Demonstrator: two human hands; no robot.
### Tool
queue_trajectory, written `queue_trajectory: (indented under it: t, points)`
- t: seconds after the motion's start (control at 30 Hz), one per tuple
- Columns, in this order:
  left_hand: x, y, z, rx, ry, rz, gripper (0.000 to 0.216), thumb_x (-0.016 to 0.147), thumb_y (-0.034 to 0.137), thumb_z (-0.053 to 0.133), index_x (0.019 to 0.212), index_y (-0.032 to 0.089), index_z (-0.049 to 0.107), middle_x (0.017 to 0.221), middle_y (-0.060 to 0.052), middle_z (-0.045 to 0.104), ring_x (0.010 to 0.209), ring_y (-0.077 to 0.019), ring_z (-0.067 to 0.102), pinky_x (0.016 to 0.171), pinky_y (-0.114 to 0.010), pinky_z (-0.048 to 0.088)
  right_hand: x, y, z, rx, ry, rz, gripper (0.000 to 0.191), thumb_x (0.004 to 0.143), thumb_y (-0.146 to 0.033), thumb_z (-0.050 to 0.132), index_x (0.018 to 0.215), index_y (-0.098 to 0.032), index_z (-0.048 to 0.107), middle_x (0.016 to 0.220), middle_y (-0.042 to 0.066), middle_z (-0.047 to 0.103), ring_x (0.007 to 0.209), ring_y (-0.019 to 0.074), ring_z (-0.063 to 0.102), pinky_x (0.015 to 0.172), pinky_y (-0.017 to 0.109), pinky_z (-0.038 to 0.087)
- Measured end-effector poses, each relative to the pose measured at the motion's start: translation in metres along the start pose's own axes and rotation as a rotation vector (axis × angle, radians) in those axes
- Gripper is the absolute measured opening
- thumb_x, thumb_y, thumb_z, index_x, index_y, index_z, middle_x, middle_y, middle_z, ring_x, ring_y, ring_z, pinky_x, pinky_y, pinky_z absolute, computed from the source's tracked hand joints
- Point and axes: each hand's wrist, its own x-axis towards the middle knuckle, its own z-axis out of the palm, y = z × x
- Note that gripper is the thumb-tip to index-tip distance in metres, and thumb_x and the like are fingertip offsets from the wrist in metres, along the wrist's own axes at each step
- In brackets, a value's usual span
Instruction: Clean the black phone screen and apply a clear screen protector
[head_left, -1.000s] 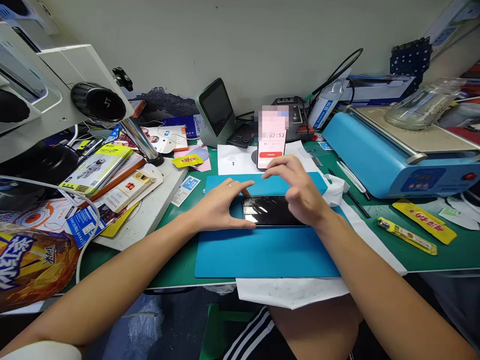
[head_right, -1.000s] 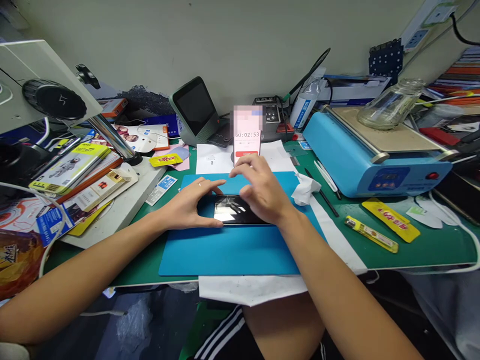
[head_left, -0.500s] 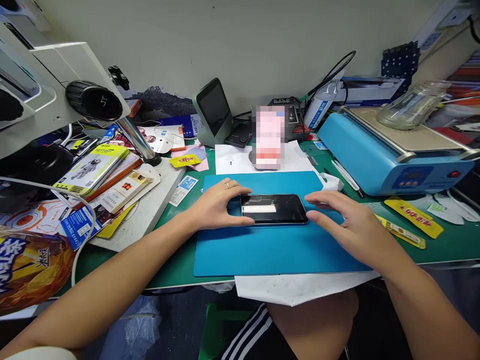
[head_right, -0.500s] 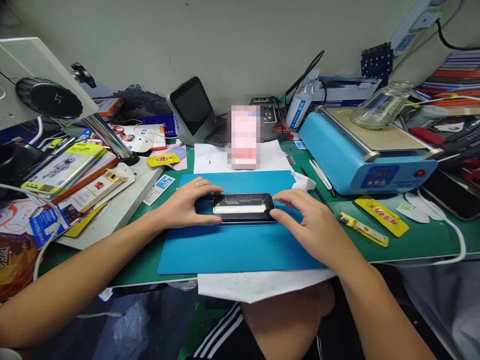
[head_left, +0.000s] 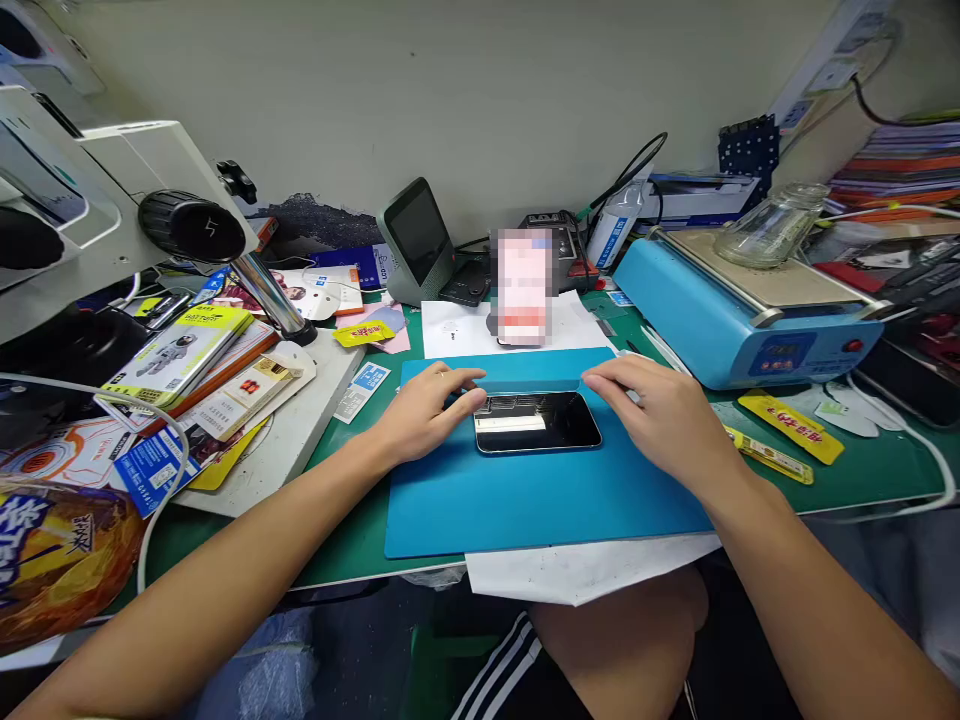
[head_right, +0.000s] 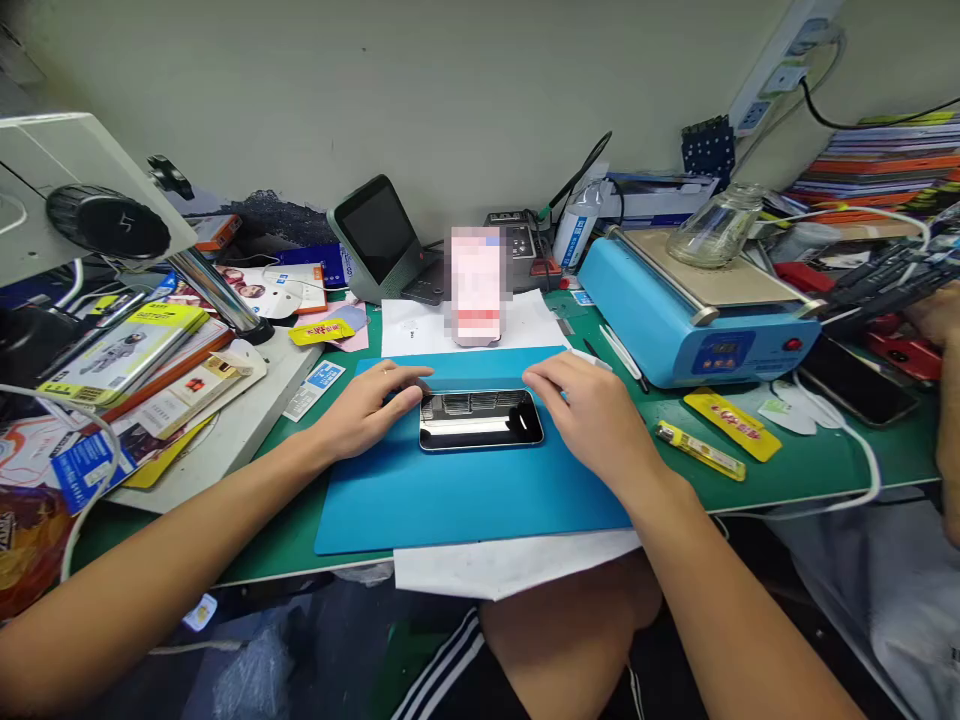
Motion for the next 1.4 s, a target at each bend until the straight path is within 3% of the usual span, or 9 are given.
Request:
queue_trajectory:
  t: [0.13,0.23,0.4,0.53,0.67,0.8,1.07,1.27,1.4]
  points:
    - [0.001,0.0,0.002,0.004,0.054,-0.052,0.055,0.104,0.05,0.039,0.149,0.019,0.046,0.125,-0.009,0.069,0.117,-0.0276,0.056,0.098,-0.043,0.047,0.026,0.004,0.004,-0.118,0.011,-0.023,0.03,0.099,-0.033,0.048,0.096,-0.019,0.075,0.1,0.011,0.076,0.092,0.0268,0.07,0.08,0.041,0.053]
    - [0.002,-0.001,0.003,0.041,0.074,-0.09,0.061,0.102,0.051,0.045,0.152,0.018,0.04,0.126,-0.01,0.068,0.115,-0.0287,0.055,0.096,-0.043,0.047,0.032,0.01,0.002,-0.17,0.041,-0.008,0.036,0.099,-0.035,0.047,0.113,-0.017,0.075,0.113,0.014,0.074,0.107,0.0311,0.067,0.09,0.044,0.052]
    - [0.003,-0.003,0.005,0.11,0.122,-0.07,0.057,0.1,0.05,0.051,0.146,0.018,0.047,0.12,-0.01,0.068,0.108,-0.0283,0.056,0.092,-0.043,0.047,0.011,0.022,-0.008,-0.254,0.1,0.179,0.048,0.096,-0.046,0.05,0.126,-0.013,0.07,0.122,0.019,0.069,0.116,0.0381,0.061,0.094,0.052,0.051]
    - [0.003,-0.005,0.007,0.141,0.15,-0.027,0.049,0.1,0.047,0.052,0.139,0.018,0.053,0.113,-0.01,0.068,0.103,-0.0274,0.058,0.089,-0.043,0.048,-0.006,0.033,-0.007,-0.309,0.038,0.324,0.059,0.09,-0.05,0.057,0.132,-0.01,0.066,0.123,0.022,0.066,0.117,0.0433,0.06,0.09,0.056,0.052]
    - [0.002,-0.005,0.006,0.124,0.146,0.013,0.043,0.101,0.045,0.05,0.134,0.018,0.056,0.11,-0.009,0.067,0.102,-0.0262,0.058,0.088,-0.041,0.048,-0.014,0.04,-0.007,-0.254,0.024,0.4,0.054,0.088,-0.043,0.056,0.132,-0.012,0.066,0.123,0.02,0.064,0.105,0.0376,0.066,0.082,0.049,0.055]
    - [0.001,-0.003,0.004,0.109,0.132,0.057,0.039,0.101,0.044,0.05,0.129,0.019,0.06,0.105,-0.008,0.068,0.101,-0.0257,0.059,0.089,-0.041,0.048,-0.021,0.038,-0.018,-0.138,0.129,0.377,0.035,0.089,-0.032,0.055,0.115,-0.018,0.075,0.112,0.015,0.071,0.097,0.032,0.069,0.082,0.046,0.055]
    - [-0.001,0.001,0.003,0.073,0.148,0.122,0.036,0.103,0.044,0.048,0.123,0.019,0.064,0.105,-0.008,0.068,0.103,-0.0249,0.059,0.089,-0.039,0.048,-0.02,-0.018,-0.04,0.232,0.333,0.392,0.02,0.086,-0.04,0.071,0.099,-0.028,0.08,0.092,0.004,0.078,0.087,0.0256,0.073,0.076,0.041,0.06]
    - [-0.006,0.005,0.0,0.009,0.108,0.298,0.049,0.103,0.053,0.043,0.138,0.021,0.053,0.127,-0.011,0.064,0.116,-0.0269,0.058,0.1,-0.042,0.046,-0.011,-0.065,-0.021,0.607,0.047,0.199,0.012,0.083,-0.037,0.078,0.093,-0.031,0.082,0.09,0.001,0.079,0.085,0.0214,0.074,0.081,0.037,0.061]
    - [-0.006,0.008,0.0,0.001,0.091,0.465,0.074,0.091,0.072,0.052,0.143,0.019,0.049,0.132,-0.015,0.062,0.114,-0.0299,0.059,0.097,-0.044,0.047,-0.004,-0.089,0.002,0.865,0.075,0.198,0.01,0.084,-0.033,0.077,0.093,-0.029,0.081,0.088,0.001,0.079,0.082,0.0194,0.074,0.08,0.036,0.062]
